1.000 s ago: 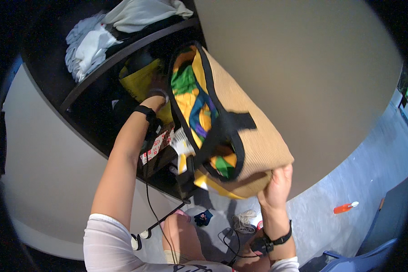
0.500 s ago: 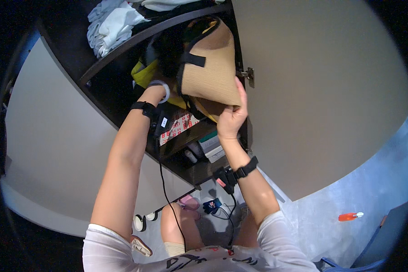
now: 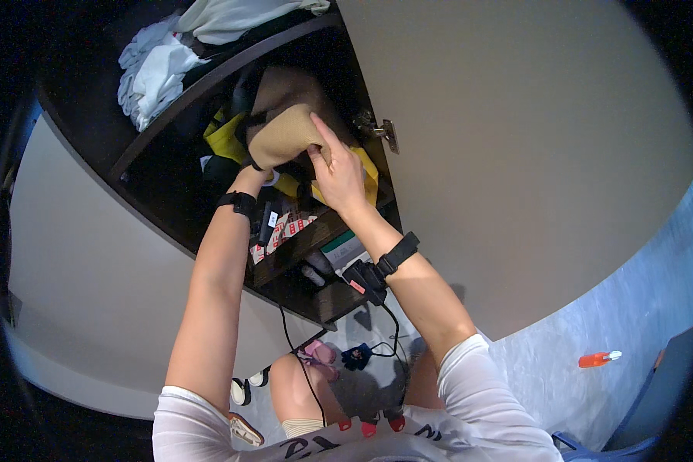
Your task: The person sorts through items in a low cabinet, handling clothes, plastic-wrapped items, a yellow bag, and a brown tote bag, then wipes the cabinet shelf with a cloth.
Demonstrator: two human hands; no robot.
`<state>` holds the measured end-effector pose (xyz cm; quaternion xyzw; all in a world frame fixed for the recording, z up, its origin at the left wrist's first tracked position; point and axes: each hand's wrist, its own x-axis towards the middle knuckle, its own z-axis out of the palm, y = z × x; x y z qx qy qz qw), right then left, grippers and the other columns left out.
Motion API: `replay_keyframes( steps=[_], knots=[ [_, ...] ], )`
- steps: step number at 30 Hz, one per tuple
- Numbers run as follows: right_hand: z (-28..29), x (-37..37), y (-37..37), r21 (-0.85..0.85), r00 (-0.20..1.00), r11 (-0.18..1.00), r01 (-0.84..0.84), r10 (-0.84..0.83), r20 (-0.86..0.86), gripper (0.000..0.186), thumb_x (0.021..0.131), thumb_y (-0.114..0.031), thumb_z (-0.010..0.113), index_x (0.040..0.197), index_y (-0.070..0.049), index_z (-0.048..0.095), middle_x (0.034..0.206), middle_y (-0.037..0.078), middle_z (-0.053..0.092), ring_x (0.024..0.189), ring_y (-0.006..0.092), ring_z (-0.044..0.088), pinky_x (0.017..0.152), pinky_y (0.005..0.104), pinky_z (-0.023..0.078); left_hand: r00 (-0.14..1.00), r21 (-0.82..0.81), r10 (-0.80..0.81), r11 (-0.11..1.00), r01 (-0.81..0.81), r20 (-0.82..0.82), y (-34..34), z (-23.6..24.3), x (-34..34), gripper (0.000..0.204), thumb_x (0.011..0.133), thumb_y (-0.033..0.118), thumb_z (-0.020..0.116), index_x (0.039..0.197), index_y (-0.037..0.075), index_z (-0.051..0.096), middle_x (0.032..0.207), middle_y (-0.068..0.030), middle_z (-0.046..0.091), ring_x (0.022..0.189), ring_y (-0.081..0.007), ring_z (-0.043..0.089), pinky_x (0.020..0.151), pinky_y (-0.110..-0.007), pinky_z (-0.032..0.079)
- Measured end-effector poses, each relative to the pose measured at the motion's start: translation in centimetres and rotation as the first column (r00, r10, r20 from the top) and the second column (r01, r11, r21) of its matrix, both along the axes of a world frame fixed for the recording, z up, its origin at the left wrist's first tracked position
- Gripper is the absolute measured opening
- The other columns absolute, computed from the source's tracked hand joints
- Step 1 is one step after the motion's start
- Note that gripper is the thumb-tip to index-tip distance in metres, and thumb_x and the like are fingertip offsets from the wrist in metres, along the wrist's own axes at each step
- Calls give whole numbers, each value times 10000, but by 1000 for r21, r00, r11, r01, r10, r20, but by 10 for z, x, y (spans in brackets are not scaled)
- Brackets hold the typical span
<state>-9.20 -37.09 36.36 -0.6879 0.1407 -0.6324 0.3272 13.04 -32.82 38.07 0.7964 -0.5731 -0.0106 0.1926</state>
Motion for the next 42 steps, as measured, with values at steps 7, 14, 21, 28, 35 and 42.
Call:
replay_keyframes(
  steps=[7, 14, 21, 28, 35, 42],
  knots=[
    [-38, -22, 65, -43, 918, 972, 232, -234, -320, 1024, 749, -258, 831, 1517, -9, 202, 1355, 274, 515, 1267, 444, 489, 1125, 493, 318, 960, -90, 8, 995, -34, -279, -25, 53, 15, 644, 899, 482, 563, 1442, 150, 471, 1534, -137, 385, 1399, -301, 372, 1156, -445, 262],
    [-38, -5, 20, 418, 982, 894, 162, -186, 17, 366, 900, -93, 656, 1248, -11, 578, 1080, 189, 696, 1040, 267, 672, 896, 356, 499, 834, -147, 6, 984, -104, -551, -38, 79, 15, 648, 903, 498, 561, 1437, 143, 468, 1527, -118, 399, 1396, -283, 379, 1156, -425, 263],
    [-53, 32, 6, 451, 906, 869, 203, -341, 251, 150, 921, -64, 582, 1035, 27, 620, 906, 204, 689, 859, 354, 682, 760, 391, 506, 647, -225, -63, 959, -172, -760, -26, 80, -8, 652, 907, 513, 560, 1432, 137, 464, 1521, -98, 412, 1392, -265, 385, 1157, -404, 263],
    [-55, 42, -13, 356, 923, 872, 335, -380, 61, 375, 822, 70, 482, 1172, 0, 597, 1033, 276, 643, 1046, 474, 582, 841, 444, 503, 719, -372, -281, 928, 34, -635, -15, 67, -27, 688, 918, 473, 617, 1473, 112, 429, 1524, -64, 404, 1395, -218, 361, 1146, -340, 263],
    [-62, 8, 8, 225, 999, 974, 30, -24, -31, 761, 799, -269, 804, 1401, -29, 407, 1224, 183, 610, 1129, 296, 611, 958, 392, 469, 986, -65, -145, 988, 140, -84, -27, 62, -27, 753, 869, 552, 614, 1467, 128, 447, 1518, -131, 429, 1360, -281, 441, 1114, -386, 347],
    [-50, 21, 3, 223, 970, 970, 94, -38, -241, 966, 673, -276, 887, 1436, -56, 338, 1228, 227, 609, 1127, 415, 602, 930, 454, 491, 903, 309, -141, 951, 10, 406, -28, 112, -40, 590, 895, 408, 575, 1410, 127, 516, 1485, -133, 469, 1339, -291, 465, 1091, -420, 379]
  ],
)
